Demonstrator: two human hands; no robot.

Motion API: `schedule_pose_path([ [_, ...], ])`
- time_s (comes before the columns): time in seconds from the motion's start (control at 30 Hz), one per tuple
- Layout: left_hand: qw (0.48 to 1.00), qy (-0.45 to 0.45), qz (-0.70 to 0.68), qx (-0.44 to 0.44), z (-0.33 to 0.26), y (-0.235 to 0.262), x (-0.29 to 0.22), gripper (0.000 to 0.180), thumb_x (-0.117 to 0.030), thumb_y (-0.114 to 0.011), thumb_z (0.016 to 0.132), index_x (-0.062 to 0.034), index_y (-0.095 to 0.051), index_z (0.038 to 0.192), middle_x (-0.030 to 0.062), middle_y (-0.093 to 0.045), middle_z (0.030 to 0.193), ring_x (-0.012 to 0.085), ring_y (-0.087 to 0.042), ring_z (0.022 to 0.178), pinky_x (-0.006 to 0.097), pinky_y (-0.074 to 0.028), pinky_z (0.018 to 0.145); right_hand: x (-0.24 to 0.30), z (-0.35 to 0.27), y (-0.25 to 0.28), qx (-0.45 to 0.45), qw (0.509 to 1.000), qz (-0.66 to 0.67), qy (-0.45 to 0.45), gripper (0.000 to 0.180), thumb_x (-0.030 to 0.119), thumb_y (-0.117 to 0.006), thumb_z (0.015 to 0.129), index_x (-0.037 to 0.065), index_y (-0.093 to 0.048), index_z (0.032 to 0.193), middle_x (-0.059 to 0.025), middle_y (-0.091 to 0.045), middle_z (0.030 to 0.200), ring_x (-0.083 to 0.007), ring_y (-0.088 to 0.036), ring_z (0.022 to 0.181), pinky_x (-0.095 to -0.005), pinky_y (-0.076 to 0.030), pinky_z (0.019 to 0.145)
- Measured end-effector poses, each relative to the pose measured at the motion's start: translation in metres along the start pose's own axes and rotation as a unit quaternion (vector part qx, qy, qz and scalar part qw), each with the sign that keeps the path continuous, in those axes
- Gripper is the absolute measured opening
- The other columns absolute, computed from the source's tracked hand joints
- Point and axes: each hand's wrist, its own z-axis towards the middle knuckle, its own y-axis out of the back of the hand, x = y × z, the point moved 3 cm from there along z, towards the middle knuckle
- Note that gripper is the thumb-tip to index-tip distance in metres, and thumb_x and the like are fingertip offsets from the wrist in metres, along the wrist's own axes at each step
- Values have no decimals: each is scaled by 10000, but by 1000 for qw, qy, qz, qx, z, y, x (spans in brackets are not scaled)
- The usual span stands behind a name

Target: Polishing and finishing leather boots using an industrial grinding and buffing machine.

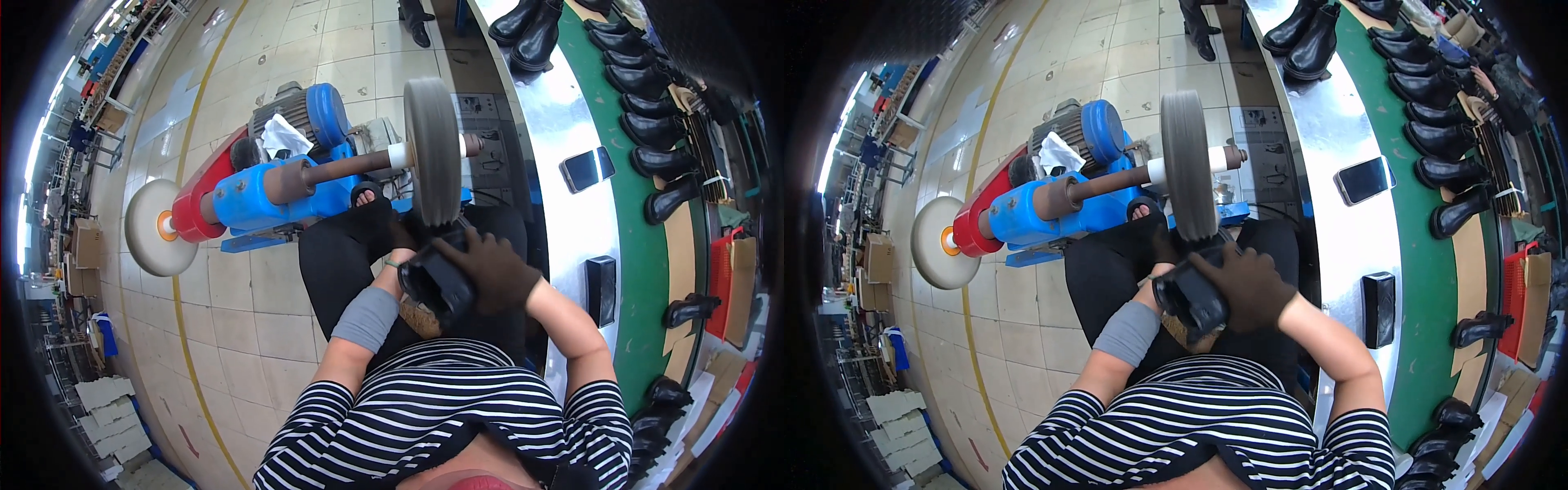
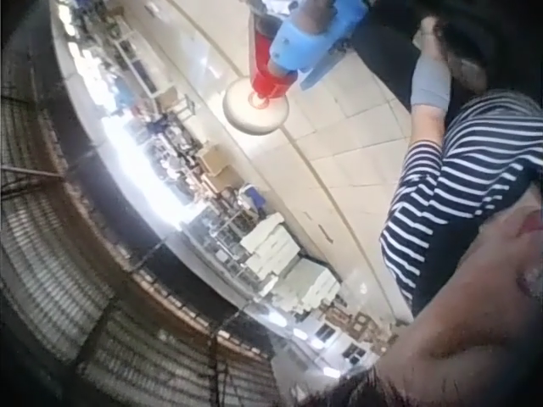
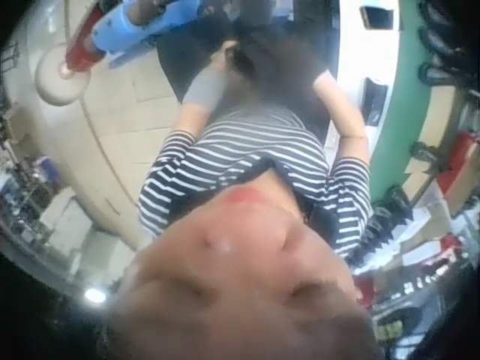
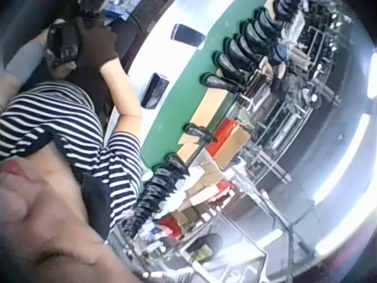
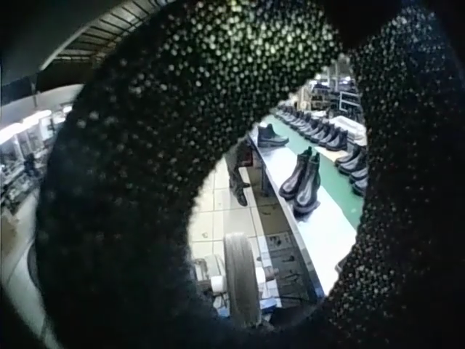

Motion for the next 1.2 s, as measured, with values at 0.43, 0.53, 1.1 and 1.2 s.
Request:
schedule_pose_path([
  [0.43, 863, -89, 491, 75, -16, -5, 24, 349, -251, -591, 922, -24, -628, 1184, 132, -673, 1154, 305, -655, 1040, 391, -515, 940, -76, -89, -18, -229, 912, 325, 99, 922, 190, -834, 536, 198, -541, 1410, -207, -500, 1381, -376, -563, 1206, -478, -446, 997],
  [0.53, 905, 59, 392, 151, -46, -38, 19, 423, -196, -505, 982, 43, -537, 1330, 187, -612, 1297, 255, -630, 1130, 350, -493, 1016, -110, -120, -36, -341, 827, 446, 34, 722, 61, -780, 557, 22, -628, 1262, -175, -641, 1207, -303, -650, 1082, -403, -511, 918],
  [1.1, 903, 295, 313, -21, -104, -72, 18, 416, -375, -512, 1031, -54, -583, 1285, 77, -660, 1197, 160, -661, 1038, 304, -553, 893, -32, 45, -163, -598, 729, 299, -148, 303, 147, -425, 998, -3, -586, 1206, -210, -578, 1196, -339, -544, 1127, -394, -431, 977],
  [1.2, 904, 308, 289, -71, -62, -61, 17, 427, -353, -497, 1036, -19, -562, 1293, 118, -645, 1229, 208, -667, 1046, 356, -560, 911, -70, 83, -158, -559, 704, 402, -173, 254, 141, -444, 970, 2, -628, 1075, -198, -614, 1066, -352, -578, 985, -422, -458, 863],
])
